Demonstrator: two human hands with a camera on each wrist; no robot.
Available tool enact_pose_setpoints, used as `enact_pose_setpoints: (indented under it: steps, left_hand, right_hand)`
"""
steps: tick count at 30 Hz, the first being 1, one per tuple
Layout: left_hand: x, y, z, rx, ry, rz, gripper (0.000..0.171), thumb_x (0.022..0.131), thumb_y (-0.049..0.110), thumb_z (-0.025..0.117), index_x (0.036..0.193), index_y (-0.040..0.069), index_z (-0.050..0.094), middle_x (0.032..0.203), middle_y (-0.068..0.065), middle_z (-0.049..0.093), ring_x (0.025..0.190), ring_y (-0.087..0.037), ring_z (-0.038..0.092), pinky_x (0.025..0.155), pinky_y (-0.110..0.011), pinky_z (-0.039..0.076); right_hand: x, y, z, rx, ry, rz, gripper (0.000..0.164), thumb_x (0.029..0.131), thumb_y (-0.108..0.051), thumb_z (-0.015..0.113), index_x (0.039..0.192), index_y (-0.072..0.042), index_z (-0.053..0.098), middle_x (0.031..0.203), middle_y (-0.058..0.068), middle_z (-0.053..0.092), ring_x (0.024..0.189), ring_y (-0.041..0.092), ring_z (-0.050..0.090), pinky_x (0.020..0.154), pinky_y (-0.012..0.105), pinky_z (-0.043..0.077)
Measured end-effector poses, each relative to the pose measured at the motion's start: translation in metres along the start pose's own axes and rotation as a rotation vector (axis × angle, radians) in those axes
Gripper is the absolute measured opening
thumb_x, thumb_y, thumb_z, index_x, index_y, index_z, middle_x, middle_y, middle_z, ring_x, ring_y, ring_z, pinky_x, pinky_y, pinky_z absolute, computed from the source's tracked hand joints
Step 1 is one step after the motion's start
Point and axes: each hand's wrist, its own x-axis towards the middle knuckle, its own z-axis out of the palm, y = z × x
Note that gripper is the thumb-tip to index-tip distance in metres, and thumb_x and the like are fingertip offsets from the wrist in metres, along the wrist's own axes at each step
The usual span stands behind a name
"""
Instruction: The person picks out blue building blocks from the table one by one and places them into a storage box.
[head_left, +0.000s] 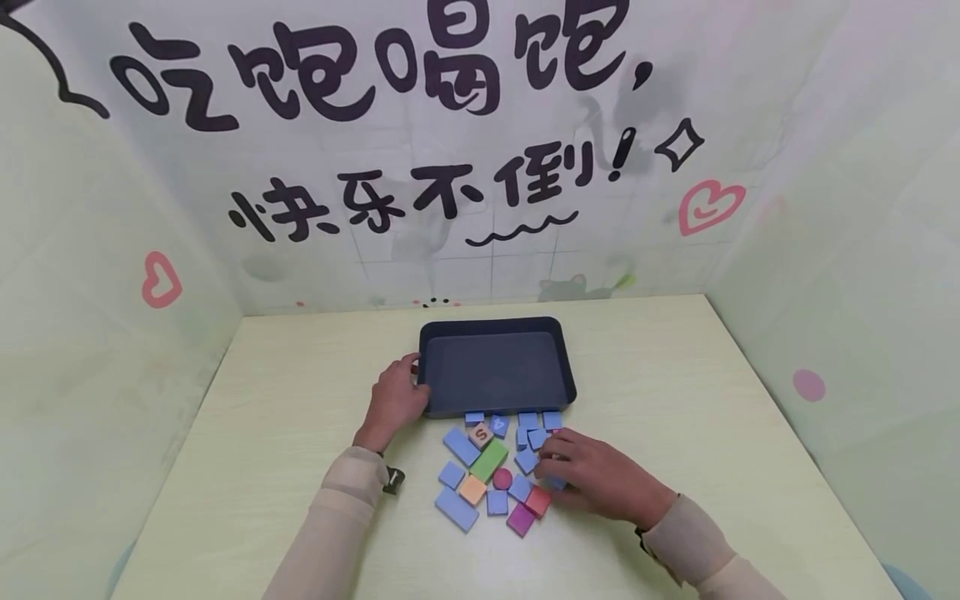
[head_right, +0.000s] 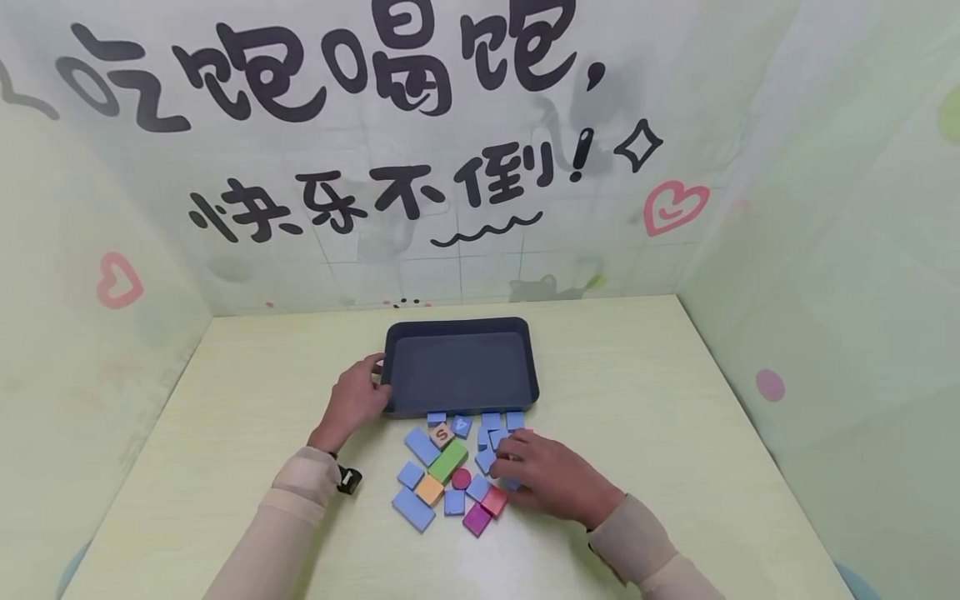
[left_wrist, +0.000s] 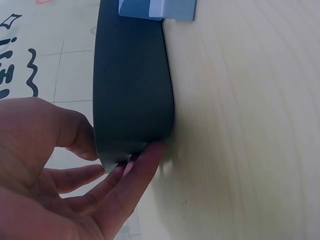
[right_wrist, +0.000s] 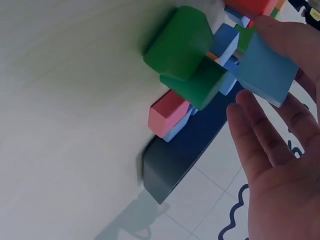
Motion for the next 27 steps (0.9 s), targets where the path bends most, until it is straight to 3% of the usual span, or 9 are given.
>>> enact_pose_setpoints:
  steps: [5, 15, 27]
  left_hand:
    - [0.000, 0.001, -0.001, 0.002, -0.004, -0.003, 0.059, 0.087, 0.014, 0.057, 0.144, 0.003, 0.046, 0.120, -0.013, 0.060, 0.098, -0.031, 0.057, 0.086, -0.049, 0.043]
    - [0.001, 0.001, -0.003, 0.012, -0.003, -0.003, 0.059, 0.087, 0.014, 0.057, 0.144, 0.002, 0.046, 0.120, -0.015, 0.059, 0.098, -0.031, 0.058, 0.086, -0.050, 0.044]
    - [-0.001, 0.002, -0.001, -0.003, -0.004, -0.014, 0.060, 0.088, 0.015, 0.058, 0.145, 0.003, 0.045, 0.121, -0.015, 0.059, 0.096, -0.030, 0.058, 0.086, -0.050, 0.044]
  right_hand:
    - [0.004, 0.002, -0.004, 0.034, 0.024, -0.028, 0.020, 0.086, -0.023, 0.078, 0.104, -0.024, 0.069, 0.106, -0.010, 0.057, 0.102, 0.010, 0.049, 0.090, 0.025, 0.043]
    - [0.021, 0.012, -0.019, -0.011, -0.029, -0.031, 0.026, 0.083, -0.017, 0.078, 0.107, -0.023, 0.069, 0.108, -0.006, 0.056, 0.099, 0.013, 0.046, 0.085, 0.027, 0.045]
    - [0.047, 0.040, -0.024, -0.018, -0.022, -0.019, 0.026, 0.083, -0.014, 0.077, 0.108, -0.019, 0.069, 0.105, -0.005, 0.052, 0.092, 0.011, 0.043, 0.077, 0.023, 0.043]
